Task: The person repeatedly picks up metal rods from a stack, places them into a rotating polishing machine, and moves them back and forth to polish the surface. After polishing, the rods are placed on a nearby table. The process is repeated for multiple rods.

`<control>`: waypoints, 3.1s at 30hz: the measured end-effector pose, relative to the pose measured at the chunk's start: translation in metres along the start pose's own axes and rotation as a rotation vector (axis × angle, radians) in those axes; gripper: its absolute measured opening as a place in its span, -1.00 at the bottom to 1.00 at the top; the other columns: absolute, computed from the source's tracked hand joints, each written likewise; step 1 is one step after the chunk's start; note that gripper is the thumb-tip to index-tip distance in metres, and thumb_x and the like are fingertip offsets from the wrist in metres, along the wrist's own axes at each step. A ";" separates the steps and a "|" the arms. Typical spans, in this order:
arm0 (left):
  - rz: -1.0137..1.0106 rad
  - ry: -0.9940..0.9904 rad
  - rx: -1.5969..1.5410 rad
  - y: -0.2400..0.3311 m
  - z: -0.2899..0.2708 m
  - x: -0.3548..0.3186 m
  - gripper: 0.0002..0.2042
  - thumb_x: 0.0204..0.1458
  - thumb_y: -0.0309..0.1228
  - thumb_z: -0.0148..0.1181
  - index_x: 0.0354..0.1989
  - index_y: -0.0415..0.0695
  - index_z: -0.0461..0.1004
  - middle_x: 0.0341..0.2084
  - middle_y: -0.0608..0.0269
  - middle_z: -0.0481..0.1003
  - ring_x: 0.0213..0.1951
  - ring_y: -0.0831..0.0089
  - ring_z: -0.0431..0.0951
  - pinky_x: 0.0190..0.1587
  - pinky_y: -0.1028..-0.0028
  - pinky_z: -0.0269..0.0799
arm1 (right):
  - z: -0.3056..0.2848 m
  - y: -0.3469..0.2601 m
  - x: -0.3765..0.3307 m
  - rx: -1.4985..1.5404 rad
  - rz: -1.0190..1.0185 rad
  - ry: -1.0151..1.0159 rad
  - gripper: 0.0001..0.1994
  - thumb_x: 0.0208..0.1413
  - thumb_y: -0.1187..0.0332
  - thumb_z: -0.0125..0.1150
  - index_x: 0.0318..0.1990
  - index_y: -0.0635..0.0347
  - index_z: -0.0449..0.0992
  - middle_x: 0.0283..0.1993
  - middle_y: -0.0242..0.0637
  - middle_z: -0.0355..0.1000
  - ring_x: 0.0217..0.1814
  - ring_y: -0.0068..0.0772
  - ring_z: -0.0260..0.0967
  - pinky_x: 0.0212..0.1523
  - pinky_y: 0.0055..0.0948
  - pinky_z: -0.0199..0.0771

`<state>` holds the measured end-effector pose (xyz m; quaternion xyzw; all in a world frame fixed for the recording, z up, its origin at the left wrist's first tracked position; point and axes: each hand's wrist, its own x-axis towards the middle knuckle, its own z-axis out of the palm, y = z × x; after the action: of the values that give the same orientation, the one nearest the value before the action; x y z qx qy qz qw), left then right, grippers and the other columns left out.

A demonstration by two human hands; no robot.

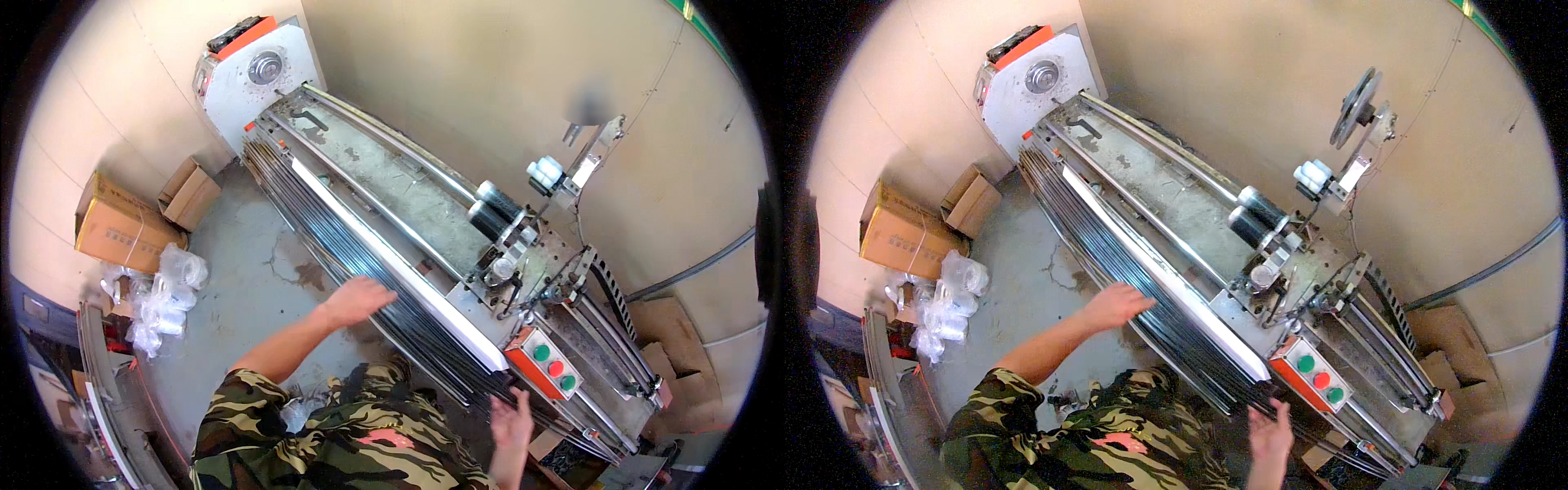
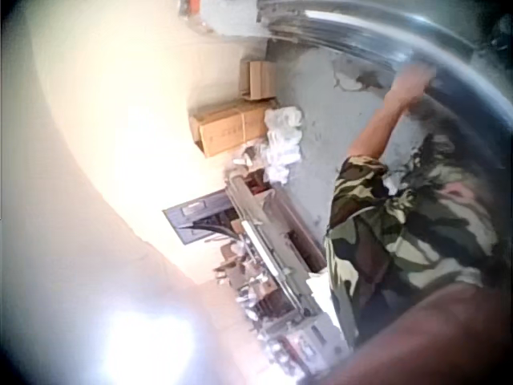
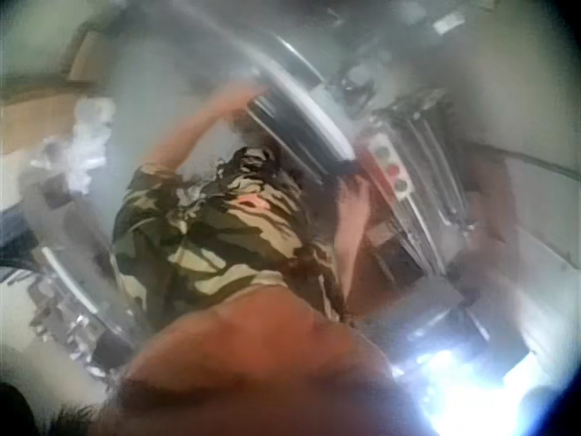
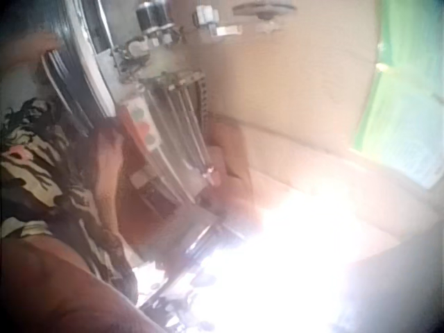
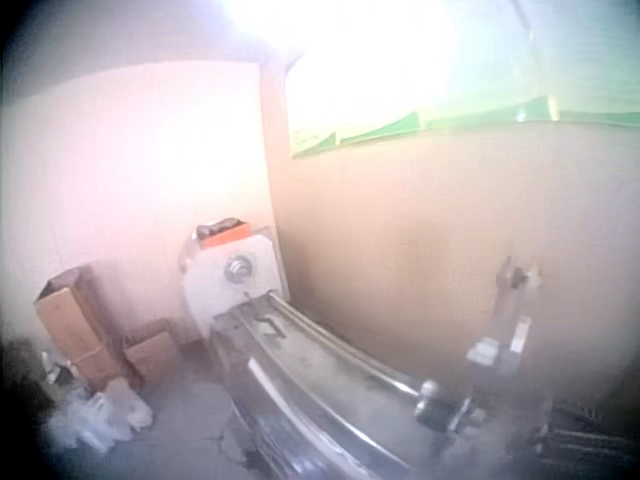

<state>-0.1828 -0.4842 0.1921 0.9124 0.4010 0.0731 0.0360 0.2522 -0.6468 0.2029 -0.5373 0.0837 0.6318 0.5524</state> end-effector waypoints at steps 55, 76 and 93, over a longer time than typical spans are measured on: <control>0.162 -1.139 -1.246 -0.204 0.061 0.547 -0.45 -0.03 -0.22 0.46 0.12 -0.19 0.48 -0.08 0.28 0.56 -0.01 0.46 0.49 0.07 0.43 0.37 | 0.440 -0.060 0.187 -2.084 -0.886 0.196 -0.67 0.18 -0.04 0.15 -0.35 -0.04 0.67 0.35 0.01 0.27 -0.35 -0.02 0.58 -0.22 -0.12 0.55; 0.172 -0.297 -0.904 -0.221 0.057 0.510 -0.50 -0.11 -0.16 0.47 -0.04 -0.21 0.55 -0.17 0.24 0.59 -0.10 0.35 0.57 -0.01 0.36 0.48 | 0.422 -0.051 0.161 -2.232 -0.871 0.034 -0.69 0.11 -0.04 0.26 -0.40 -0.01 0.63 0.45 0.02 0.12 -0.46 -0.09 0.54 -0.34 -0.19 0.53; 0.235 0.061 -0.844 -0.125 0.003 0.407 -0.85 0.00 -0.37 0.32 -0.43 -0.22 0.60 -0.45 0.15 0.56 -0.35 0.26 0.54 -0.24 0.33 0.46 | 0.338 -0.146 0.108 -1.879 -0.778 0.098 -0.68 0.10 -0.03 0.26 -0.35 -0.01 0.70 -0.57 -0.29 0.54 -0.46 -0.15 0.53 -0.29 -0.26 0.52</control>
<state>-0.0013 -0.1000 0.2162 0.8546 0.2305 0.2611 0.3852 0.1891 -0.2904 0.3286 -0.7689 -0.6046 0.1957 0.0700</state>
